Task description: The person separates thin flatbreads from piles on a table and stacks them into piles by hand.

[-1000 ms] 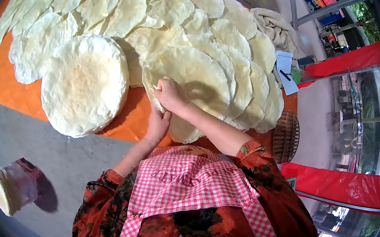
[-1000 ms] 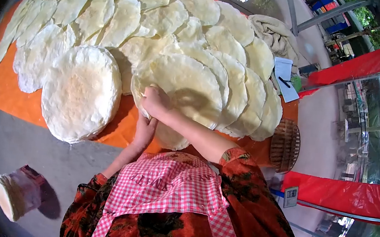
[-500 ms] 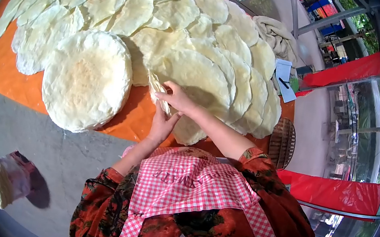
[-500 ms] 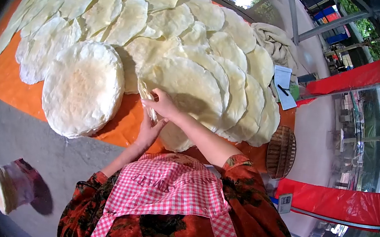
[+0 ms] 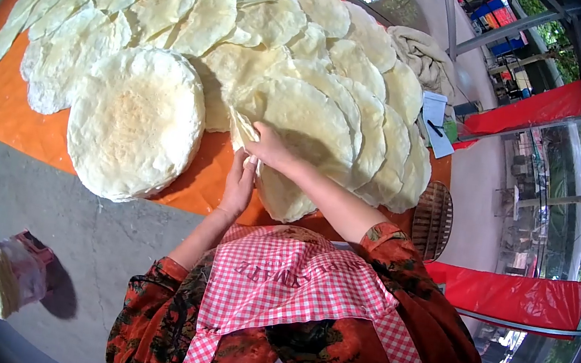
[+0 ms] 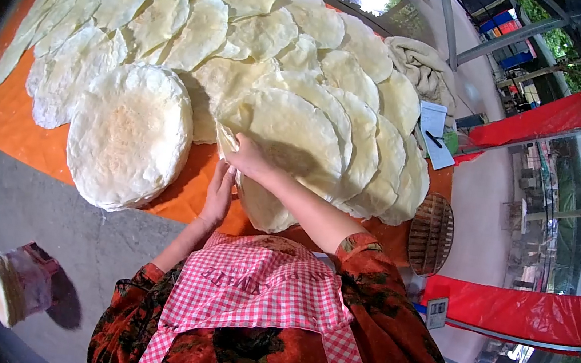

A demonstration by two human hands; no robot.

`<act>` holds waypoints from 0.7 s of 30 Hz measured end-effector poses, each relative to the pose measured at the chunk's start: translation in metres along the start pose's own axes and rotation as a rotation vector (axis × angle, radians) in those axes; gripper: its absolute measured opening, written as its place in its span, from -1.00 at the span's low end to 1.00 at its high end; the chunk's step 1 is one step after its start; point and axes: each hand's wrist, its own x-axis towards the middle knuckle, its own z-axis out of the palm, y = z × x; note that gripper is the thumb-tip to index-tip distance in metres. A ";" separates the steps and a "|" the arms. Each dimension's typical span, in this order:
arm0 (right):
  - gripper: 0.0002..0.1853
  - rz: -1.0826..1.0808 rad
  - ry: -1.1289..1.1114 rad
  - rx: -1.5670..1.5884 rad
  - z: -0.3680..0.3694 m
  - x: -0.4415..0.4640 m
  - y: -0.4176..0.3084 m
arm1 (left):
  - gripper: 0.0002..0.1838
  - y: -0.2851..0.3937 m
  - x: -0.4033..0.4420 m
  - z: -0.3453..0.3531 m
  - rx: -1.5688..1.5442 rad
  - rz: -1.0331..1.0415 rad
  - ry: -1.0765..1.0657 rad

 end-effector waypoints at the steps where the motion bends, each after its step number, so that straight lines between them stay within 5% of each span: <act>1: -0.38 -0.025 0.070 -0.075 0.001 -0.002 -0.004 | -0.43 0.004 -0.002 0.000 -0.012 -0.041 0.003; 4: -0.69 -0.055 -0.003 -0.097 -0.002 0.000 -0.005 | -0.41 -0.013 0.002 -0.001 0.108 0.195 0.169; 7: -0.78 -0.102 0.065 -0.095 -0.009 0.009 -0.008 | -0.38 -0.016 0.007 -0.003 0.357 0.443 0.216; 13: -0.75 0.069 -0.031 0.106 0.013 0.034 0.007 | -0.38 -0.003 0.002 -0.001 0.322 0.283 0.124; 16: -0.71 -0.010 0.126 0.052 0.026 0.040 0.020 | -0.39 -0.021 0.006 -0.007 0.469 0.418 0.109; 19: -0.68 -0.021 0.080 -0.008 0.021 0.043 0.018 | -0.47 -0.019 0.008 -0.012 0.224 0.190 0.179; 21: -0.68 0.040 -0.059 0.024 0.004 0.043 0.017 | -0.55 -0.028 0.017 -0.016 0.286 0.214 0.394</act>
